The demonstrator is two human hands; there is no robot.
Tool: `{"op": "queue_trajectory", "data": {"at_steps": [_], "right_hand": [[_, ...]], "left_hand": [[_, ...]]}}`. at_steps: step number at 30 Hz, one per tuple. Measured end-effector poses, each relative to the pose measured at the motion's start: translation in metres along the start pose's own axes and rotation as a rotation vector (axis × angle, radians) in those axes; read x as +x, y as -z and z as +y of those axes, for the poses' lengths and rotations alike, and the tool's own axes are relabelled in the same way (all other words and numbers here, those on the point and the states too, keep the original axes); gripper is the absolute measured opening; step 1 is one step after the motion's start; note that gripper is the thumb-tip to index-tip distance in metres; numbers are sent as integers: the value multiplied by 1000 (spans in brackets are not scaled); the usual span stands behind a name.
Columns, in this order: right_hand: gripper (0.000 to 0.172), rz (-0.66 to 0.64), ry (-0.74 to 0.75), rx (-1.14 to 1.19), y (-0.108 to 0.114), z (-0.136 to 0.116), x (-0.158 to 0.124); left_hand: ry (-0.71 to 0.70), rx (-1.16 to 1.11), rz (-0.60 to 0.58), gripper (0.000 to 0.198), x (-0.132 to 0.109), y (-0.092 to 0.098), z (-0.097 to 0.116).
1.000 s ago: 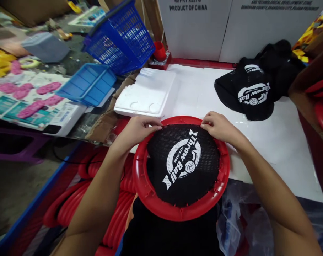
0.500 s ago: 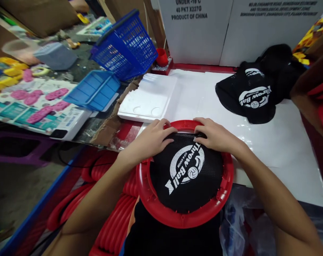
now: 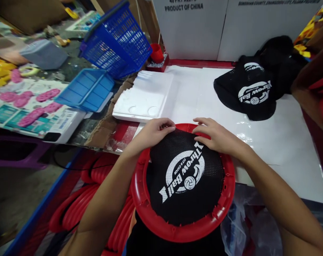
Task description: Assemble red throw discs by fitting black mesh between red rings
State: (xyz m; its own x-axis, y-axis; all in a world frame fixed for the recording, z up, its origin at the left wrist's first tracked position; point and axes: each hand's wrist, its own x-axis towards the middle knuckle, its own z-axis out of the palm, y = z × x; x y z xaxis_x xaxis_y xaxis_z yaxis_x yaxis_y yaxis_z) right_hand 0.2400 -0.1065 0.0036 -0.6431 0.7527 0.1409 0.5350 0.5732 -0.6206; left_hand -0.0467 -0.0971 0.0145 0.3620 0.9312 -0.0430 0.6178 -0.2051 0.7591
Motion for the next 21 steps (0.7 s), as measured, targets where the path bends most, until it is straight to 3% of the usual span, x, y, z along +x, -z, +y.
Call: {"op": "queue_trajectory", "data": {"at_steps": [7, 10, 14, 17, 21], "right_hand": [[32, -5, 109, -230, -6, -1, -9], [35, -56, 168, -391, -4, -4, -11], [34, -98, 184, -504, -2, -9, -9], [32, -119, 171, -453, -3, -9, -5], [25, -80, 142, -130, -6, -1, -1]], "left_hand": [[-2, -53, 26, 9, 4, -1, -3], [-3, 9, 61, 12, 4, -4, -6], [-31, 145, 24, 16, 1, -4, -4], [-153, 237, -6, 24, -4, -3, 6], [-409, 438, -70, 25, -11, -8, 24]]}}
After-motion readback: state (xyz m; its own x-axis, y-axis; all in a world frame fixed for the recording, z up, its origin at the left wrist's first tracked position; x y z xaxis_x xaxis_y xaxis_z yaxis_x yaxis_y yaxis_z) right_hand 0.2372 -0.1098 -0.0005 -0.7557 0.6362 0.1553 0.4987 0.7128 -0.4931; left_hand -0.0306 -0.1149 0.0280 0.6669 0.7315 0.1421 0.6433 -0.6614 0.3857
